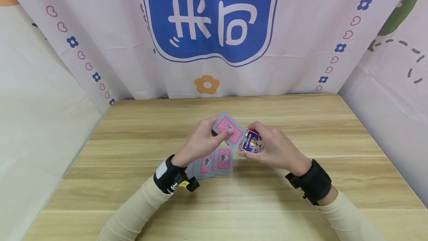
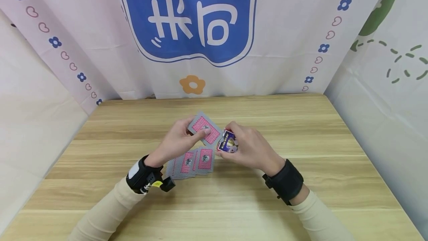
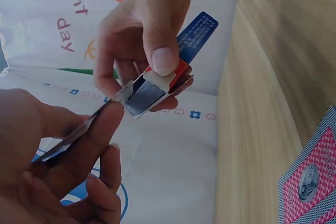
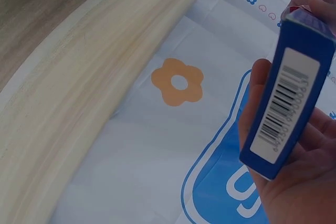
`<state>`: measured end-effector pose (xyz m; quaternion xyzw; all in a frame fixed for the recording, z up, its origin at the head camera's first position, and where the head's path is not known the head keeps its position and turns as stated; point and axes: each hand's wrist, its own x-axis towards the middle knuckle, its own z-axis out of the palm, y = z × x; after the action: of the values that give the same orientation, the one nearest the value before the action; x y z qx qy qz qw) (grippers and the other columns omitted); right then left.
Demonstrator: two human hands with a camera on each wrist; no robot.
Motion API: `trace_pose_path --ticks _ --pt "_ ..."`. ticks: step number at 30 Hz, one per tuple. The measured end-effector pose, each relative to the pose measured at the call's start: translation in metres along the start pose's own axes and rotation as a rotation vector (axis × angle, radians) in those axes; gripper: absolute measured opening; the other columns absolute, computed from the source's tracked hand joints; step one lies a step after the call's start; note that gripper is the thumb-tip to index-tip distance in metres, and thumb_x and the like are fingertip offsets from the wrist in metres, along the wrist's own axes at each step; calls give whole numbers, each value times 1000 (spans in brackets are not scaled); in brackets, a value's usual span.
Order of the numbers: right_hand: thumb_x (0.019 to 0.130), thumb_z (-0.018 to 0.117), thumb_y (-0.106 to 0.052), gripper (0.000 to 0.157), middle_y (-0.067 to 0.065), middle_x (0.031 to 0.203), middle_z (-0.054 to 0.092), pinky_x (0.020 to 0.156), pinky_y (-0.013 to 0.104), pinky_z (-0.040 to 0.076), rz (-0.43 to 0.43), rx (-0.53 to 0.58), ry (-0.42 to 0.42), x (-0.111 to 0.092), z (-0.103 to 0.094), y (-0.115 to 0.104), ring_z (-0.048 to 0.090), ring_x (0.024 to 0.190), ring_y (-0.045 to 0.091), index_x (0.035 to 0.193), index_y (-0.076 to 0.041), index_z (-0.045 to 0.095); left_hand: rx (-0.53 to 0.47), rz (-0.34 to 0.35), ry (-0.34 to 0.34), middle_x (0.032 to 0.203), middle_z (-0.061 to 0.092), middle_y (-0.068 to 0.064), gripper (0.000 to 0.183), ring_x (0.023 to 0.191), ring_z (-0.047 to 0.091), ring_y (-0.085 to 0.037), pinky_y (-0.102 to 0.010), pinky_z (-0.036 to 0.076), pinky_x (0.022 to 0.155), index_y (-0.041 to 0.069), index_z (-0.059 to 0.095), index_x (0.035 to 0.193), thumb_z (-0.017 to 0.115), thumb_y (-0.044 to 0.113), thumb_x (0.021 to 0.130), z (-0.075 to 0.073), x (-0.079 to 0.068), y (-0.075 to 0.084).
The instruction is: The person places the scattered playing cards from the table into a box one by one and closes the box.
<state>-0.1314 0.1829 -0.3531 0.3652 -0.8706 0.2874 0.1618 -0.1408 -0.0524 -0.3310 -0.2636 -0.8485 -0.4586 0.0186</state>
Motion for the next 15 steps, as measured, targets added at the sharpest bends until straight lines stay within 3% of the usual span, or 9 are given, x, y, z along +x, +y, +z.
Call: trace_pose_path --ticks 7,15 --pt "69 79 -46 63 -4 82 59 46 22 49 3 7 -4 -1 3 0 53 62 4 112 -9 52 3 11 53 61 55 -4 15 44 42 -13 -25 32 38 16 61 103 61 27 93 8 -1 -1" --pt "70 76 -50 61 -3 76 59 41 20 47 -3 6 17 -1 4 -2 51 56 3 107 -8 52 -5 58 111 57 48 2 14 40 39 -10 -24 32 35 17 61 102 61 28 93 20 -3 -3"
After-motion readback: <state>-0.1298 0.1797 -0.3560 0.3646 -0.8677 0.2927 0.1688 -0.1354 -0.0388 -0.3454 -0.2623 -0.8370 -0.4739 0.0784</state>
